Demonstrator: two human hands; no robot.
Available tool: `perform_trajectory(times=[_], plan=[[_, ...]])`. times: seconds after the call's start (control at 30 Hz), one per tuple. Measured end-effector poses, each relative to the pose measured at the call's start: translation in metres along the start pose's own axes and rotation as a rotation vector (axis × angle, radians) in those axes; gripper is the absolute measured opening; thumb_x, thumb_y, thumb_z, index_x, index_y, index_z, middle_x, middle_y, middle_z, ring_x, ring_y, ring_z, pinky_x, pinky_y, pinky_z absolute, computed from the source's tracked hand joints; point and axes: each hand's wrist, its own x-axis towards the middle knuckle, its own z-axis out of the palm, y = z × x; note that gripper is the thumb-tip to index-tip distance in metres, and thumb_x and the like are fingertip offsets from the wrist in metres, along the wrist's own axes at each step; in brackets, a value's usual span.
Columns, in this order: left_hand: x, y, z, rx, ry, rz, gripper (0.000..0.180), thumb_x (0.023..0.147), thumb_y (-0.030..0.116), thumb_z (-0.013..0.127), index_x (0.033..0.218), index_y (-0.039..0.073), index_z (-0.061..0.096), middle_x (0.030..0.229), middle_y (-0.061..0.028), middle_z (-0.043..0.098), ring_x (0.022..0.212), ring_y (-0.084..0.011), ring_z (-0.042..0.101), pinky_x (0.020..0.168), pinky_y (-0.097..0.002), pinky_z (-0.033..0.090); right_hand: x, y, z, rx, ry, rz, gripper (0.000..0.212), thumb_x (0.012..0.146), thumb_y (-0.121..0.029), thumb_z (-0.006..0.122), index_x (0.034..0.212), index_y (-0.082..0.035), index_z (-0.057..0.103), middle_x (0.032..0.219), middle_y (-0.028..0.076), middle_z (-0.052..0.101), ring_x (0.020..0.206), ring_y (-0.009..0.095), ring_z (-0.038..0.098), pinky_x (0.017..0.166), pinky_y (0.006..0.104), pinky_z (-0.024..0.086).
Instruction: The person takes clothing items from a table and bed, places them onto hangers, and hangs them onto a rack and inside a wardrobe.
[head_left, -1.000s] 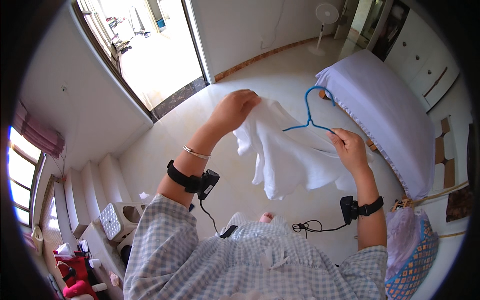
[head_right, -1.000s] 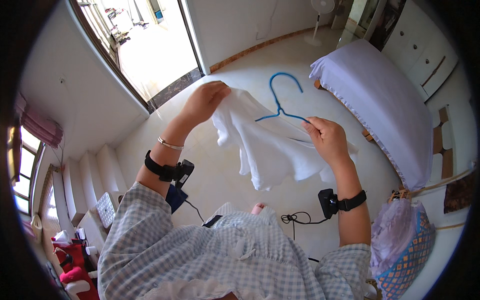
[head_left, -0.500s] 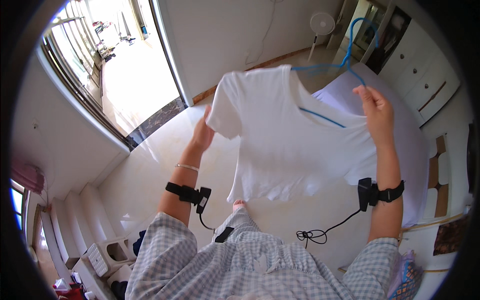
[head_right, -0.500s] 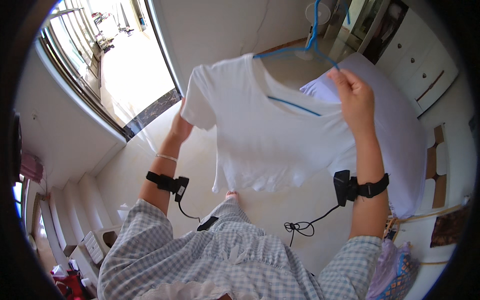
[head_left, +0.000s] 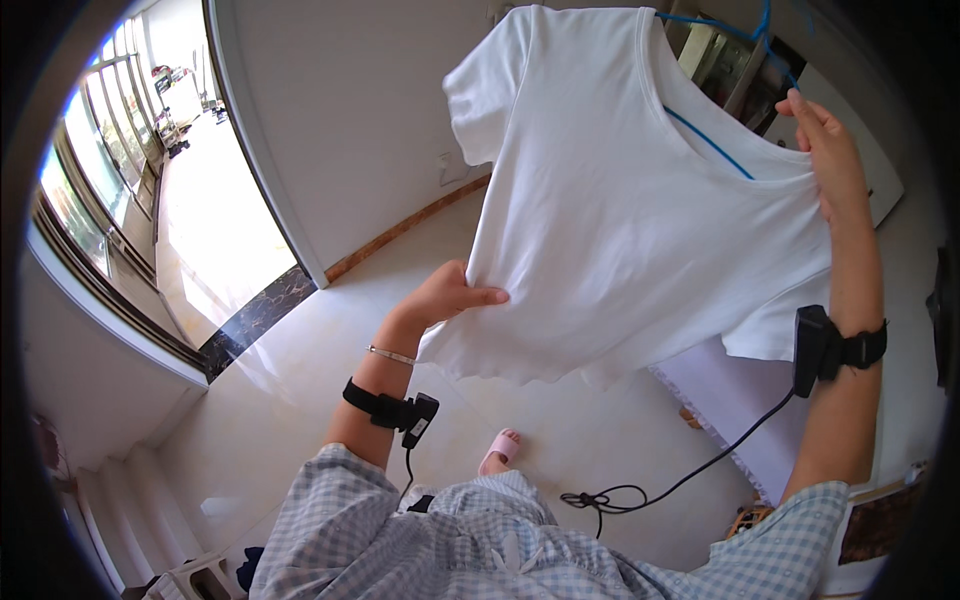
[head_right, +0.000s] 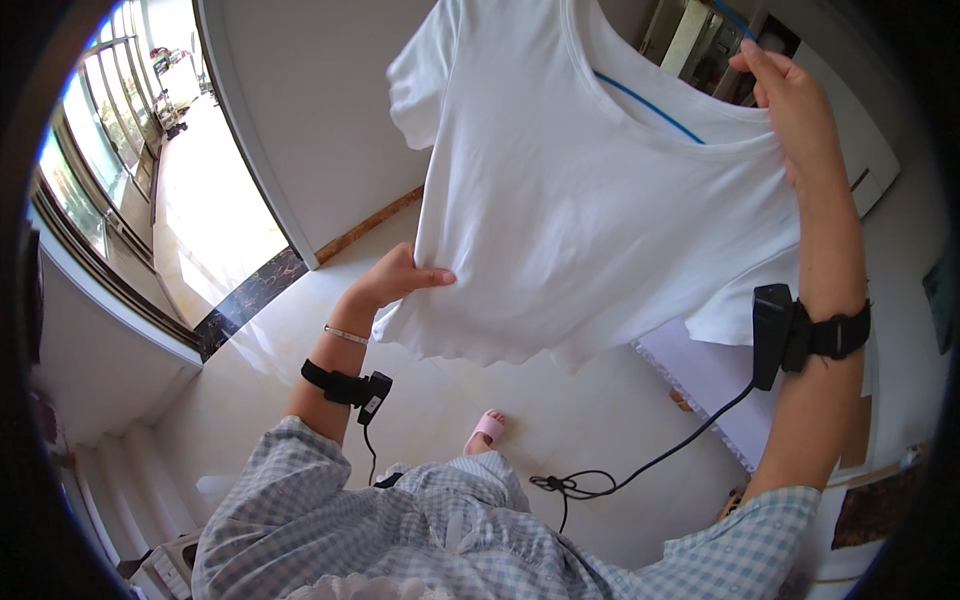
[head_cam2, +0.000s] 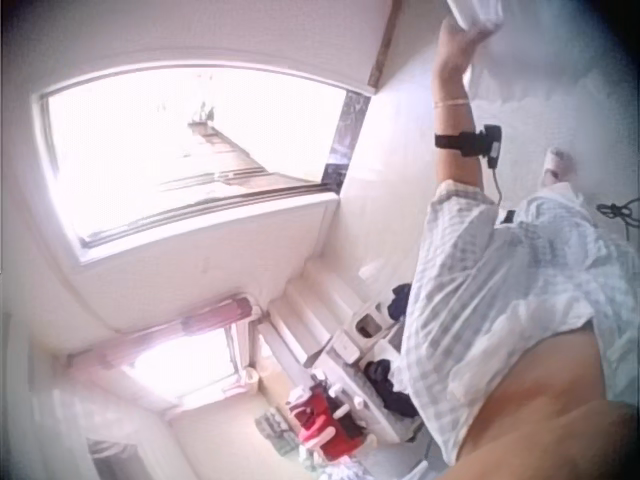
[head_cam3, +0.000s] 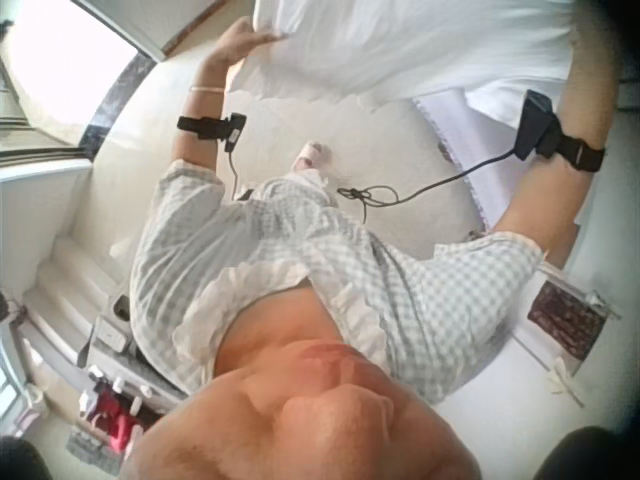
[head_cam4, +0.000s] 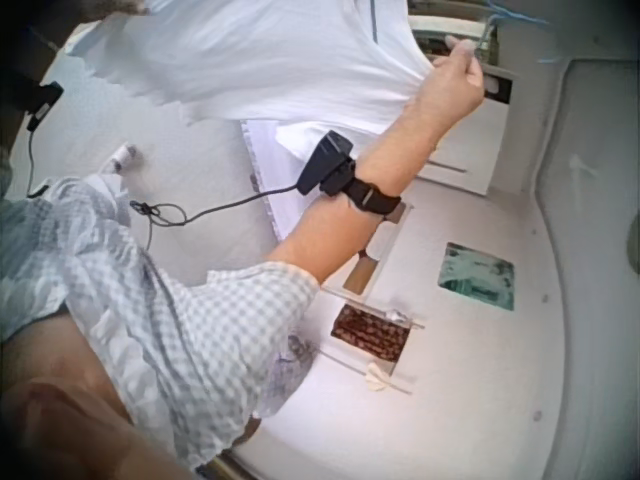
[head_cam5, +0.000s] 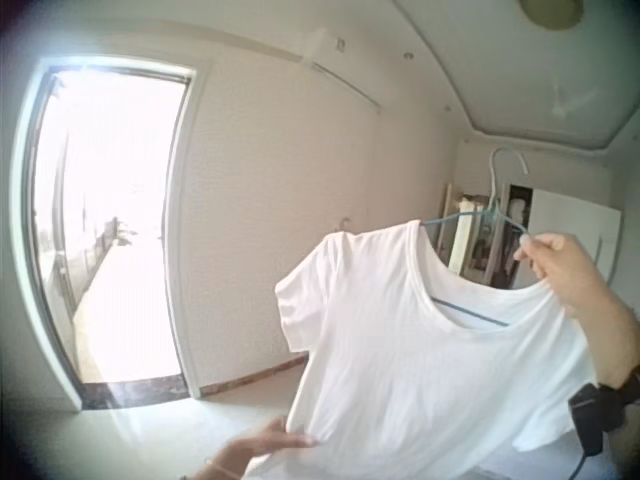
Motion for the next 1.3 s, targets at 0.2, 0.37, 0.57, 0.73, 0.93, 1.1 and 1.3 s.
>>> perform_trajectory(times=[0.2, 0.37, 0.57, 0.73, 0.93, 1.1, 1.3], plan=[[0.125, -0.057, -0.017, 0.085, 0.285, -0.142, 0.037, 0.073, 0.028, 0.068, 0.091, -0.004, 0.061, 0.08, -0.0103, 0.062, 0.07, -0.0181, 0.059, 0.066, -0.0305, 0.047, 0.097, 0.081, 0.011, 0.003, 0.077, -0.074, 0.033, 0.082, -0.042, 0.056, 0.084, -0.01, 0.064, 0.055, -0.008, 0.027, 0.052, 0.004, 0.026, 0.052, 0.0198, 0.022], [0.194, -0.108, -0.03, 0.23, 0.455, -0.302, 0.04, 0.074, 0.033, 0.067, 0.085, -0.005, 0.061, 0.074, -0.0087, 0.061, 0.066, -0.0178, 0.058, 0.061, -0.0313, 0.046, 0.183, 0.152, 0.002, 0.004, 0.134, -0.068, 0.041, 0.08, -0.045, 0.057, 0.095, -0.008, 0.064, 0.057, -0.008, 0.025, 0.054, 0.003, 0.025, 0.056, 0.0177, 0.022], [0.276, -0.164, -0.057, -0.295, 0.457, -0.216, 0.026, 0.08, 0.028, 0.063, 0.081, 0.003, 0.06, 0.066, 0.0003, 0.052, 0.059, -0.0093, 0.049, 0.058, -0.0234, 0.043, 0.273, 0.239, 0.006, -0.026, 0.083, 0.003, 0.038, 0.078, -0.045, 0.059, 0.09, -0.01, 0.065, 0.069, -0.005, 0.043, 0.068, 0.005, 0.037, 0.068, 0.0201, 0.031], [0.356, -0.197, -0.078, -0.616, 0.326, -0.177, 0.013, 0.085, 0.021, 0.057, 0.086, 0.009, 0.057, 0.071, 0.0015, 0.052, 0.065, -0.0081, 0.05, 0.065, -0.023, 0.044, 0.31, 0.288, 0.024, -0.047, 0.154, 0.039, 0.037, 0.078, -0.044, 0.06, 0.094, -0.01, 0.065, 0.074, -0.006, 0.048, 0.071, 0.004, 0.036, 0.071, 0.0178, 0.031], [0.478, -0.21, -0.057, -0.978, 0.3, 0.03, 0.032, 0.086, 0.038, 0.051, 0.106, 0.013, 0.052, 0.101, -0.0022, 0.056, 0.098, -0.0182, 0.051, 0.09, -0.0363, 0.038, 0.339, 0.33, 0.051, -0.167, 0.235, 0.081, 0.041, 0.078, -0.045, 0.06, 0.097, -0.009, 0.064, 0.076, -0.007, 0.049, 0.07, 0.003, 0.036, 0.072, 0.0183, 0.032], [0.61, -0.202, 0.058, -1.332, -0.145, -0.18, 0.076, 0.081, 0.063, 0.035, 0.132, 0.006, 0.029, 0.132, -0.0086, 0.037, 0.122, -0.0249, 0.034, 0.101, -0.0419, 0.026, 0.376, 0.375, 0.068, -0.2, 0.27, 0.209, 0.042, 0.079, -0.045, 0.058, 0.096, -0.007, 0.063, 0.069, -0.006, 0.042, 0.068, 0.004, 0.034, 0.065, 0.0166, 0.031], [0.706, -0.179, 0.135, -1.125, -0.033, -0.216, 0.049, 0.089, 0.04, 0.042, 0.121, 0.003, 0.038, 0.116, -0.0094, 0.048, 0.103, -0.0213, 0.049, 0.09, -0.0344, 0.039, 0.411, 0.467, 0.025, -0.222, 0.417, 0.19, 0.035, 0.082, -0.04, 0.055, 0.093, -0.007, 0.063, 0.066, -0.006, 0.035, 0.06, 0.006, 0.031, 0.058, 0.0177, 0.026]])
